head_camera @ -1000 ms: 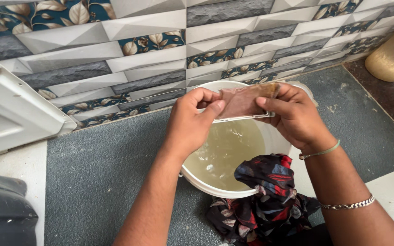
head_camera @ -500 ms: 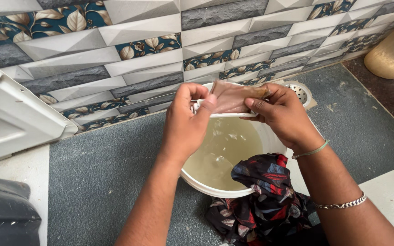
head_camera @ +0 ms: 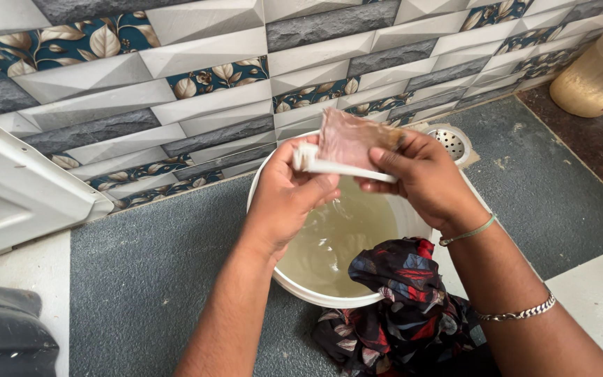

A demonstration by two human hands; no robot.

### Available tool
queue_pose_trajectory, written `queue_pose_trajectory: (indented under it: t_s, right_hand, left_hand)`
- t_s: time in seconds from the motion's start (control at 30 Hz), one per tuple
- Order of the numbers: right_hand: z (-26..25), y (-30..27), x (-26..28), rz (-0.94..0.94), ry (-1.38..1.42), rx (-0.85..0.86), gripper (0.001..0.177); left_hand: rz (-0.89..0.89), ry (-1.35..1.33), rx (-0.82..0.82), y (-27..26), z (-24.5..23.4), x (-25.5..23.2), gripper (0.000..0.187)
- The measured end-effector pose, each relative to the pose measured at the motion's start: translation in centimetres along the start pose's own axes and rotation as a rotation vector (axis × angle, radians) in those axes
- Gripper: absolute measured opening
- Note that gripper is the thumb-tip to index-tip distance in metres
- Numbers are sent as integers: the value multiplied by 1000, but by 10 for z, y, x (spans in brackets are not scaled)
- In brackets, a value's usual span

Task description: The person scrubs a white plastic appliance part, likely a filter or vent, using a dark patterned cloth. They repeatedly dip the part into a white bucket of water and wipe its surfaces to remove residue.

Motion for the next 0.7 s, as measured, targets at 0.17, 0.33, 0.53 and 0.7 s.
queue_pose_trajectory:
  t_s: [0.17,0.33,0.53,0.7]
  right_hand:
    - [4,-3,1,17,-94,43,29]
    - [7,0,-11,-571,-280,143,36]
    - [1,-10,-11,-354,-393,328,15]
    - [1,-5,-15,-155,-142,331,18]
  left_hand:
    - [-108,19,-54,-1,3,-8,43]
    - [-124,95,-77,-1,3,-11,40]
    - [-145,223,-38,1,5,1,30]
    - [-149,176,-17,1,3,3,32]
Point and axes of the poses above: each hand's wrist, its own y-axis towards the middle knuckle, its own z-axis out of the palm, x = y × z, the point moved 1 cm from there along y, towards the middle knuckle, and after that the axes turned 11 degrees about y, right-handed, at the moved point
